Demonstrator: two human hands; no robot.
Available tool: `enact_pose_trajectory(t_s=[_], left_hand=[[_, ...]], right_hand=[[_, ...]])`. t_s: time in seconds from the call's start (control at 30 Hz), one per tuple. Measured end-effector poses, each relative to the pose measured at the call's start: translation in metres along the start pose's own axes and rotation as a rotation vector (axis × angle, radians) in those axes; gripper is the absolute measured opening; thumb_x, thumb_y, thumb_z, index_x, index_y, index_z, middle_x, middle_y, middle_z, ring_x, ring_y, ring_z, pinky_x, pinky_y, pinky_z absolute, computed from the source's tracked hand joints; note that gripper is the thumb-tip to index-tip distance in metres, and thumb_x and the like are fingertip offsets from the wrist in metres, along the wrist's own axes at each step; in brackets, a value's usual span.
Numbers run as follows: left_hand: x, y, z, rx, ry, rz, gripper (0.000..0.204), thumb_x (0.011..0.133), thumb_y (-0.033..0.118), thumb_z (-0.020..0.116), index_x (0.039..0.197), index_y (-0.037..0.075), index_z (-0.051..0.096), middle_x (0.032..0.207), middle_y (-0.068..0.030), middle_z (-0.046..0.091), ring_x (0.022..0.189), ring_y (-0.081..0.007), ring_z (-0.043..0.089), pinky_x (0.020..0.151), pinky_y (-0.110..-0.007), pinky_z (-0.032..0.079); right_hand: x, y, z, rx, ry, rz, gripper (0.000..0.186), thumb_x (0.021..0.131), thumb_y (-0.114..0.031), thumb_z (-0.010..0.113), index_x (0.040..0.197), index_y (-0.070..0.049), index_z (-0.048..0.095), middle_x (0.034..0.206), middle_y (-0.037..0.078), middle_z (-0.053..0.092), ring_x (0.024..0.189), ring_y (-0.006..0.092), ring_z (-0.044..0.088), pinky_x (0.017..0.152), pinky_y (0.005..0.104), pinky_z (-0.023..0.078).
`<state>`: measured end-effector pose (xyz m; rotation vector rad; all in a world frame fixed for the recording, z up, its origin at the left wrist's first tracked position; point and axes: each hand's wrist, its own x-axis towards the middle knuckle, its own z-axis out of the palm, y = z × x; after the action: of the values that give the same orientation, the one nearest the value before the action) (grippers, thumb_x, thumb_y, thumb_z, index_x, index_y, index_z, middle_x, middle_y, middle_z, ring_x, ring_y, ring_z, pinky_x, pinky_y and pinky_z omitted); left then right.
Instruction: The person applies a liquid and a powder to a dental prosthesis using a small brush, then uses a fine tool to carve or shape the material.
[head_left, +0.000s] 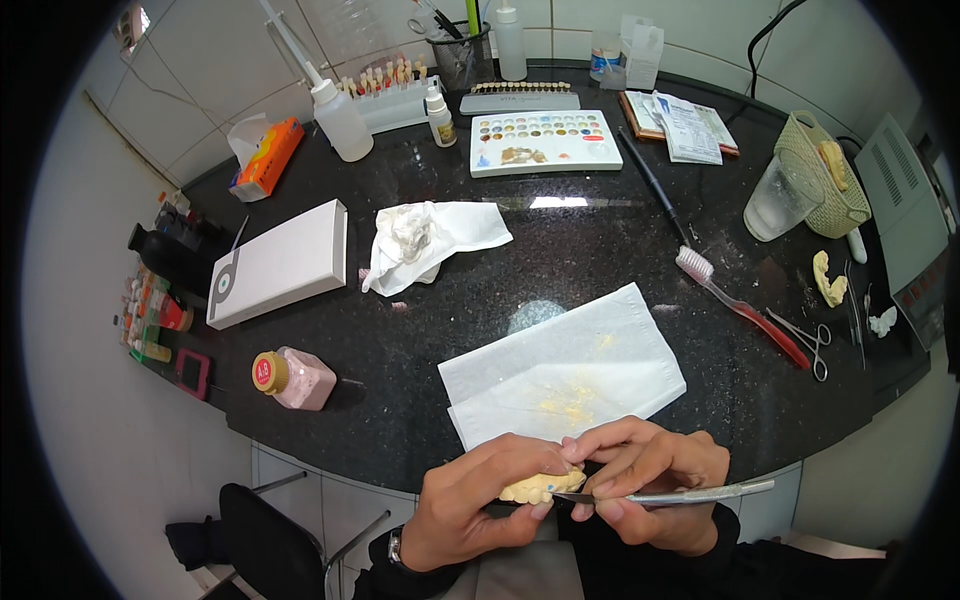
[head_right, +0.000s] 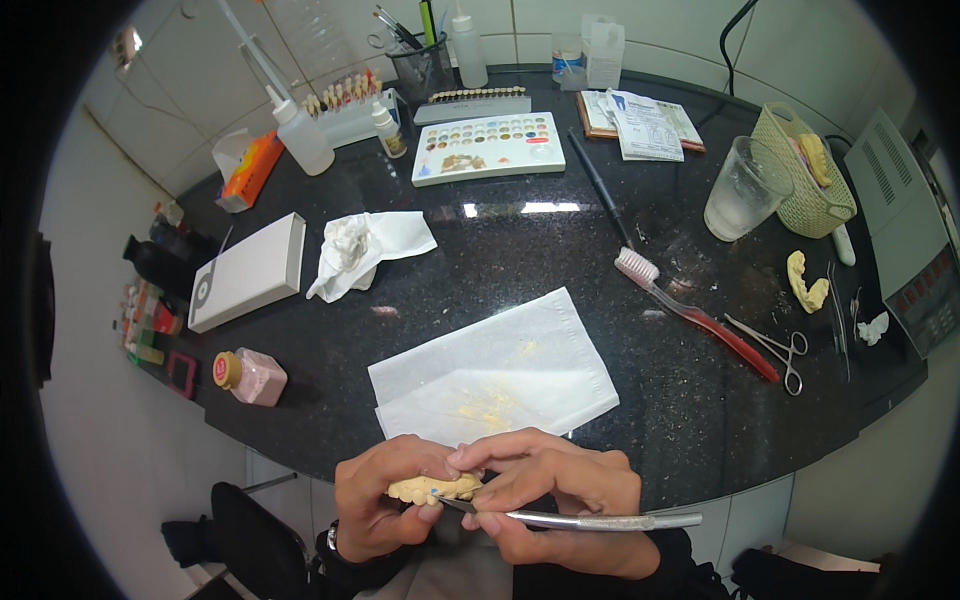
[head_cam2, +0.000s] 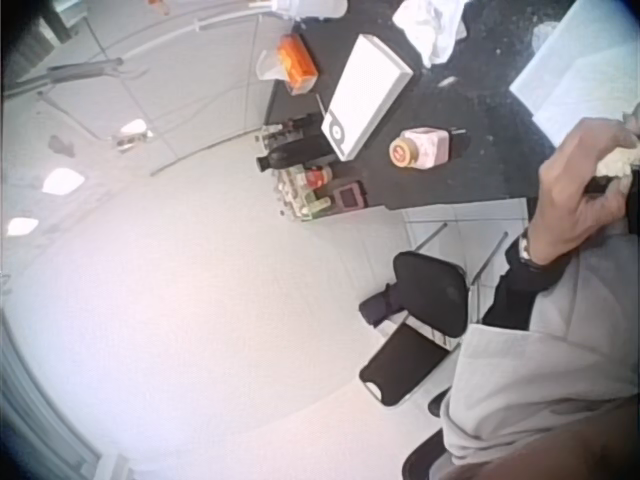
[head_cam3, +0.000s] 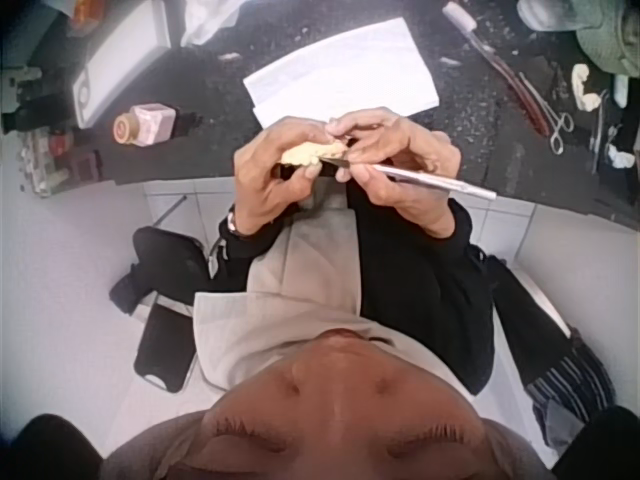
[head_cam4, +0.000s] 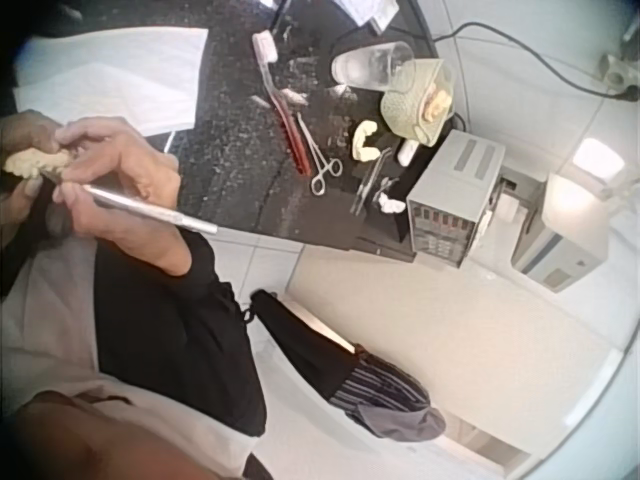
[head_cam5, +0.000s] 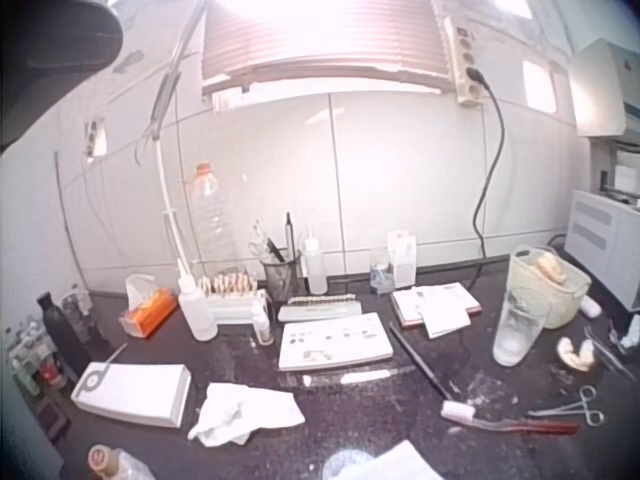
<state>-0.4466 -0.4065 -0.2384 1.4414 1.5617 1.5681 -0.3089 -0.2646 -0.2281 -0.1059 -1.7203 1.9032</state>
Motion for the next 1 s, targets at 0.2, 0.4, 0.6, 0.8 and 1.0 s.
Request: enact_pose_trajectory(t_s=[0.2,0.4,0.6,0.8,1.0], left_hand=[[-0.002,-0.002,-0.001,-0.047,-0.013,-0.004,0.035,0.076,-0.001,0.066,0.110,-0.003,0.060,0.100,-0.0164,0.064,0.092,-0.0253,0.066,0.077,-0.032,0.053],[0.000,0.000,-0.002,-0.048,-0.024,-0.021,0.035,0.075,-0.001,0.066,0.109,-0.001,0.060,0.100,-0.0151,0.065,0.091,-0.0239,0.066,0.076,-0.031,0.053],[-0.001,0.000,-0.001,-0.056,-0.027,-0.029,0.034,0.075,-0.001,0.066,0.109,-0.001,0.060,0.100,-0.0143,0.065,0.091,-0.0232,0.066,0.076,-0.031,0.053],[-0.001,0.001,-0.001,-0.059,-0.028,-0.036,0.033,0.075,0.000,0.066,0.107,-0.001,0.061,0.099,-0.0144,0.065,0.092,-0.0241,0.066,0.078,-0.032,0.054],[-0.001,0.001,0.000,-0.057,-0.017,-0.057,0.031,0.075,0.001,0.066,0.106,-0.001,0.061,0.099,-0.0149,0.065,0.092,-0.0246,0.066,0.079,-0.032,0.053]], right_hand=[[0.000,0.003,-0.001,0.084,-0.028,0.009,0.011,0.073,0.005,0.071,0.082,0.006,0.065,0.095,0.030,0.064,0.101,0.0351,0.063,0.087,0.0434,0.054],[-0.003,0.006,-0.001,0.095,-0.013,-0.007,0.012,0.073,0.006,0.071,0.083,0.007,0.064,0.092,0.028,0.065,0.103,0.0363,0.061,0.087,0.0451,0.054],[-0.002,0.004,0.000,0.103,-0.018,0.025,0.013,0.072,0.006,0.071,0.083,0.008,0.064,0.096,0.030,0.063,0.104,0.0356,0.061,0.087,0.0446,0.054],[-0.002,0.001,-0.002,0.123,-0.057,0.064,0.011,0.074,0.006,0.071,0.083,0.007,0.065,0.106,0.031,0.059,0.104,0.0350,0.061,0.090,0.0434,0.053],[-0.001,-0.006,0.007,0.123,0.067,0.160,0.009,0.072,-0.002,0.071,0.074,0.002,0.063,0.070,0.018,0.068,0.097,0.0313,0.063,0.091,0.0501,0.049]])
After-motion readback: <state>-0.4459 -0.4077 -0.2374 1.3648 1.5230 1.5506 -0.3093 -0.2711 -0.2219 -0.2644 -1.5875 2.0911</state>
